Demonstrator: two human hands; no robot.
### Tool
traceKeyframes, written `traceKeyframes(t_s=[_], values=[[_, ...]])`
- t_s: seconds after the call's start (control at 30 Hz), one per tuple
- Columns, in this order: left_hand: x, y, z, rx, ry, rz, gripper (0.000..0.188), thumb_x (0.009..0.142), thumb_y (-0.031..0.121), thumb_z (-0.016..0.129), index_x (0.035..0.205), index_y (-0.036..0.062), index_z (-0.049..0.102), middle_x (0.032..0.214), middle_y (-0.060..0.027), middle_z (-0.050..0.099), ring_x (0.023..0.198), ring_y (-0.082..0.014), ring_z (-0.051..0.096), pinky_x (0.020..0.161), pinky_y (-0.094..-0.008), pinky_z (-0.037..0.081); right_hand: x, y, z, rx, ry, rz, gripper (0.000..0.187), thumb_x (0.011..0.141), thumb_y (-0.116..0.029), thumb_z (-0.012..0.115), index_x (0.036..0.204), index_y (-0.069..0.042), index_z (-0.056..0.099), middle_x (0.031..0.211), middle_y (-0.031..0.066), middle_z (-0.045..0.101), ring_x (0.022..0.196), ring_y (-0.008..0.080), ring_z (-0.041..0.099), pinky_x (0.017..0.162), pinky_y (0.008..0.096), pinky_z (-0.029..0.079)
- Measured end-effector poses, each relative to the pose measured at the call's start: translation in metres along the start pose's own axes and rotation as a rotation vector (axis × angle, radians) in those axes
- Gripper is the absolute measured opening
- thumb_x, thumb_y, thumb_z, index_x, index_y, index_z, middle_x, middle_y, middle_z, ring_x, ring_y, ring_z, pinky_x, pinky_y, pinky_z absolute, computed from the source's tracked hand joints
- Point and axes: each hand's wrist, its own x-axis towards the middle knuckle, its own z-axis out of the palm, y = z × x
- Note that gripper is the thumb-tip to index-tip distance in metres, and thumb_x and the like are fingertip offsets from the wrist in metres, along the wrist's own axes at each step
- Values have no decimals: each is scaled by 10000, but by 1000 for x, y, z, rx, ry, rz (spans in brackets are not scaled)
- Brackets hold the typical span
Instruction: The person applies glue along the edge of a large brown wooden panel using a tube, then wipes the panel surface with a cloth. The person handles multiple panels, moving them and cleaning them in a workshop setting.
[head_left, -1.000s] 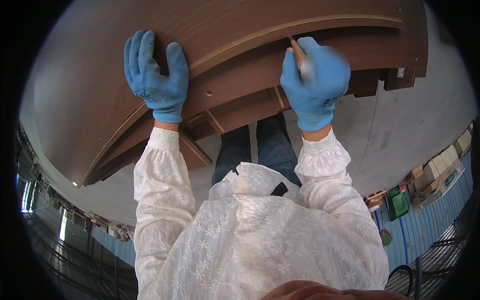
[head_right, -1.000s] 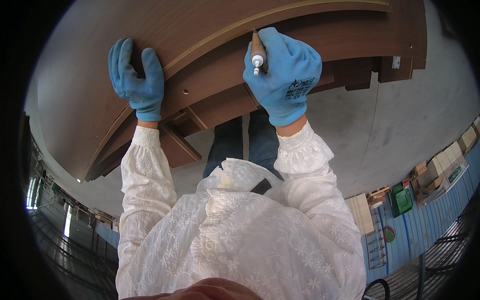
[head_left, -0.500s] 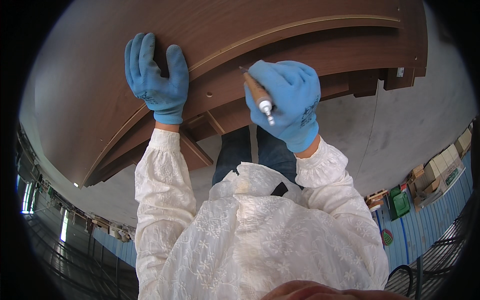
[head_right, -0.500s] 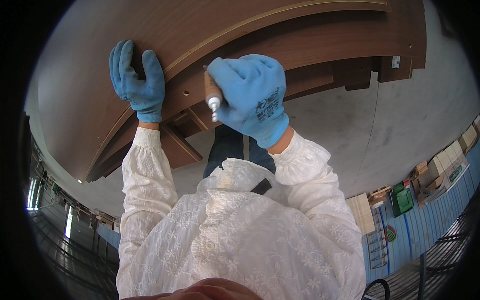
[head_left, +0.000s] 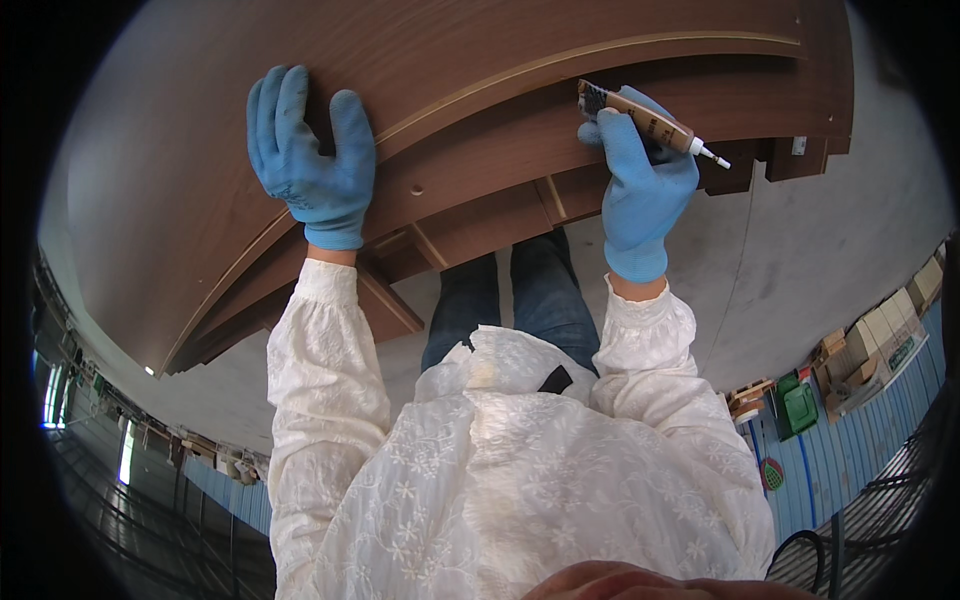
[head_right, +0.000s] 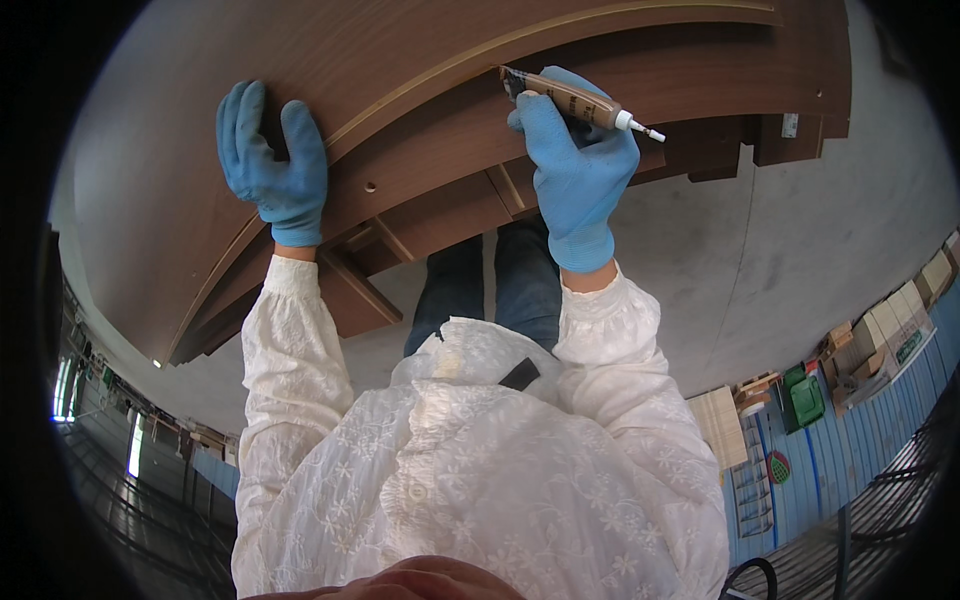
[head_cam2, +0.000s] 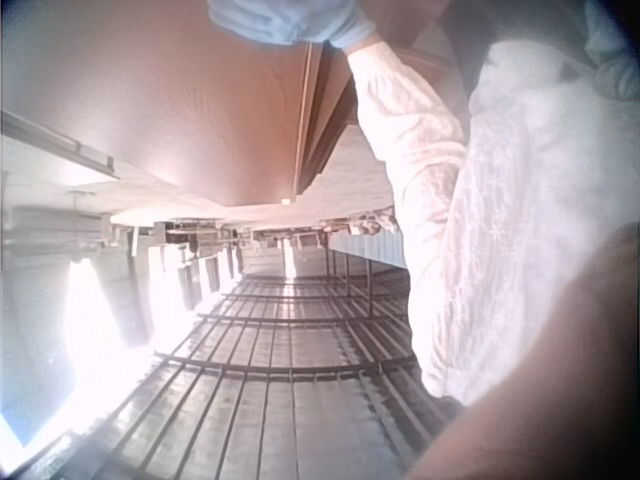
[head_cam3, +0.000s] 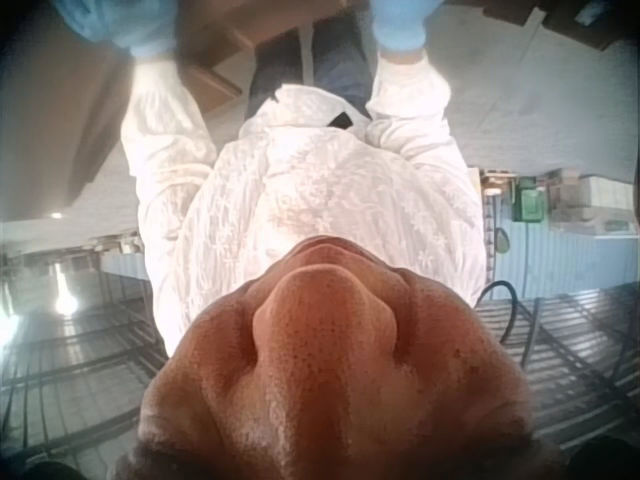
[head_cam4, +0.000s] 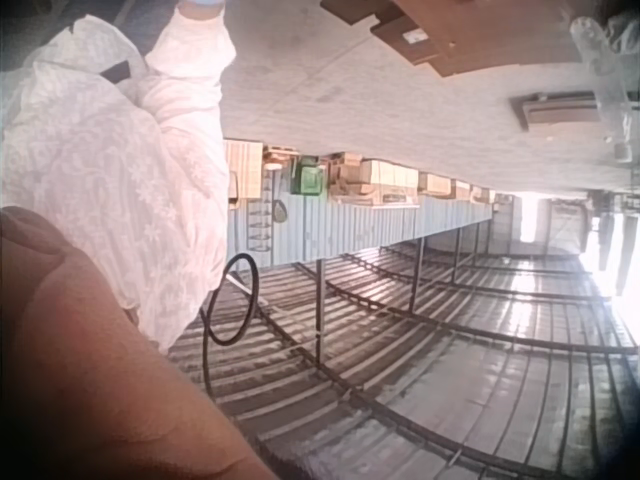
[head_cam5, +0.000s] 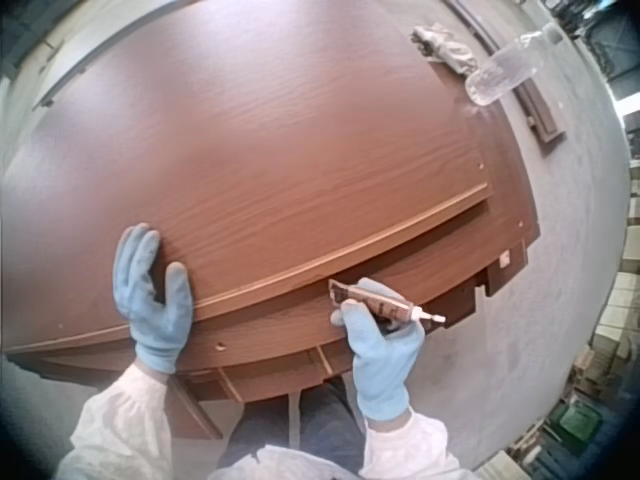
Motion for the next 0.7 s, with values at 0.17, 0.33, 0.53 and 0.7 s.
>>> traceKeyframes(t_s=[0.17, 0.33, 0.53, 0.7], values=[[0, 0, 1, 5, 6, 14, 422, 933, 331, 735, 1207, 10, 714, 1261, -186, 704, 1220, -387, 638, 1073, -475, 490, -1, 13, -4, -146, 3, -146, 292, 853, -89, 808, 1118, 9, 735, 951, 137, 772, 813, 210, 763, 741, 303, 634], [0, 0, 1, 20, -5, 9, 422, 929, 323, 737, 1204, 3, 712, 1255, -187, 705, 1213, -386, 641, 1069, -475, 492, 8, 31, -3, -480, 1, -685, 231, 832, -51, 809, 1052, -28, 740, 921, 104, 758, 748, 222, 722, 687, 310, 598], [0, -1, 1, 17, -8, 15, 422, 925, 320, 738, 1203, 3, 712, 1253, -187, 705, 1215, -388, 639, 1075, -476, 486, 9, 41, -2, -705, -60, -921, 325, 841, -59, 824, 1144, -53, 708, 1067, 104, 761, 924, 257, 734, 841, 350, 612], [-1, -1, 1, 3, -6, 12, 424, 919, 327, 743, 1200, 11, 715, 1260, -184, 705, 1220, -389, 637, 1076, -478, 485, 15, 46, 0, -728, -53, -1072, 421, 805, -36, 824, 1194, -88, 674, 1076, 100, 741, 909, 269, 725, 799, 364, 607]])
